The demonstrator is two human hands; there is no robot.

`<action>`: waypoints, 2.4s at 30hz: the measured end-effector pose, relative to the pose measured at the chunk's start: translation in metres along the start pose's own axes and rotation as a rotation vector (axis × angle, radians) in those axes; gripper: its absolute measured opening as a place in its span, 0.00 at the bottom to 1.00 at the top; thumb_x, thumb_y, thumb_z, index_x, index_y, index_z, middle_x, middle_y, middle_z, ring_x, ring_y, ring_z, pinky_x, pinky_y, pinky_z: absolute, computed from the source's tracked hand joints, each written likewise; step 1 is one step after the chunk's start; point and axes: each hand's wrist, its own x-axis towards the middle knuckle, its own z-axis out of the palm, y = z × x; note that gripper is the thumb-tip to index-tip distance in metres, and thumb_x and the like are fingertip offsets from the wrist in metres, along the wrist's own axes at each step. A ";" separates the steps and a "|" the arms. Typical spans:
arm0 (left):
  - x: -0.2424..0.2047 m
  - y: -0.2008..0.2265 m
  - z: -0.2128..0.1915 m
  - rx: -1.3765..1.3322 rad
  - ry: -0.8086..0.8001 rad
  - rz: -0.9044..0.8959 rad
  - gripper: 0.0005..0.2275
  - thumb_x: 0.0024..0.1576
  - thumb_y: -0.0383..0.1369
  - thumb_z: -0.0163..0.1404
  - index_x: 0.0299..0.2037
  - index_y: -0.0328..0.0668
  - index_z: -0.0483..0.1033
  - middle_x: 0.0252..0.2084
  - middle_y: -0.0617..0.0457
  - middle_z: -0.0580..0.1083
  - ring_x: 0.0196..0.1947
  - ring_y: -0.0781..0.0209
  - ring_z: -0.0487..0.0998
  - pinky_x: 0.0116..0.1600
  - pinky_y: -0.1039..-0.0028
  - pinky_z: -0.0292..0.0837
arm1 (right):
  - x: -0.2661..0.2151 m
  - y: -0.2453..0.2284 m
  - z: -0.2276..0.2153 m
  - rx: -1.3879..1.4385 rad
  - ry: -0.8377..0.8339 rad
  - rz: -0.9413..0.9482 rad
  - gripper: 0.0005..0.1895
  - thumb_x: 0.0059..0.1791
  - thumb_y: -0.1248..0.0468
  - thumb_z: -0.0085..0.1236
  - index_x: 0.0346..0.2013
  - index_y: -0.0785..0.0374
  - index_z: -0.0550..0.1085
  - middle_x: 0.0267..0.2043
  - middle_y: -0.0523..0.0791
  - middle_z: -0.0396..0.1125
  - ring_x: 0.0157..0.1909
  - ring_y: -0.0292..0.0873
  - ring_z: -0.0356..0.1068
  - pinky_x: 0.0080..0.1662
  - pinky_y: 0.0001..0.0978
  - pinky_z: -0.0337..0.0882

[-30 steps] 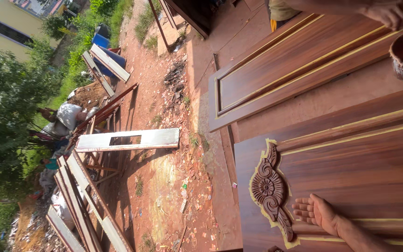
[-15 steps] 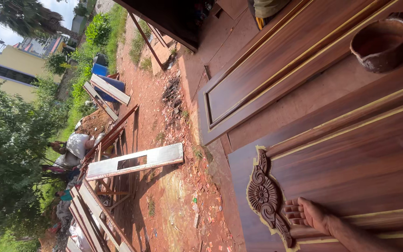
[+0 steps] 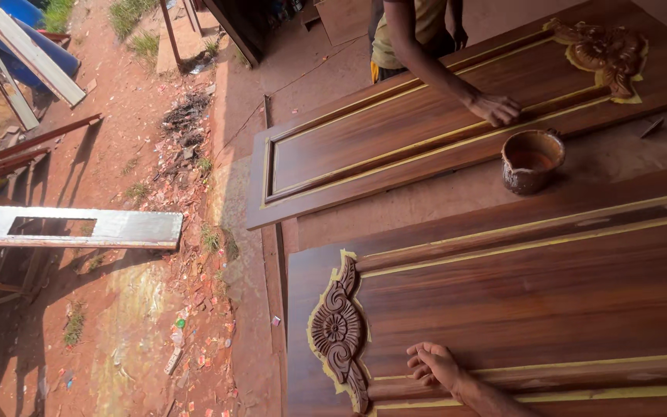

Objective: The person applies a finishing product or adhesive around a decorative wood carving on a door panel, using a small piece of material to smooth and clean the edges.

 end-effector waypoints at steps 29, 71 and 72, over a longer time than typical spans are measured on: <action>0.244 0.078 -0.103 -0.225 -0.482 0.176 0.11 0.52 0.27 0.52 0.44 0.39 0.80 0.27 0.54 0.78 0.22 0.65 0.75 0.27 0.74 0.64 | -0.060 -0.033 0.028 -1.097 0.934 0.078 0.08 0.46 0.56 0.58 0.33 0.55 0.77 0.29 0.45 0.78 0.37 0.51 0.79 0.42 0.44 0.76; 0.082 0.038 -0.047 -0.999 -0.271 -0.123 0.04 0.63 0.29 0.52 0.45 0.38 0.75 0.35 0.55 0.78 0.32 0.69 0.78 0.38 0.74 0.80 | 0.071 -0.086 0.011 -1.502 1.042 -0.562 0.29 0.45 0.61 0.61 0.58 0.56 0.61 0.66 0.49 0.54 0.70 0.55 0.52 0.69 0.60 0.53; 0.077 0.031 -0.048 -0.950 -0.277 -0.123 0.05 0.63 0.29 0.53 0.45 0.37 0.76 0.35 0.53 0.78 0.31 0.68 0.78 0.37 0.74 0.80 | 0.072 -0.086 0.011 -1.504 1.037 -0.557 0.29 0.44 0.63 0.61 0.58 0.56 0.61 0.65 0.50 0.54 0.71 0.55 0.52 0.69 0.60 0.53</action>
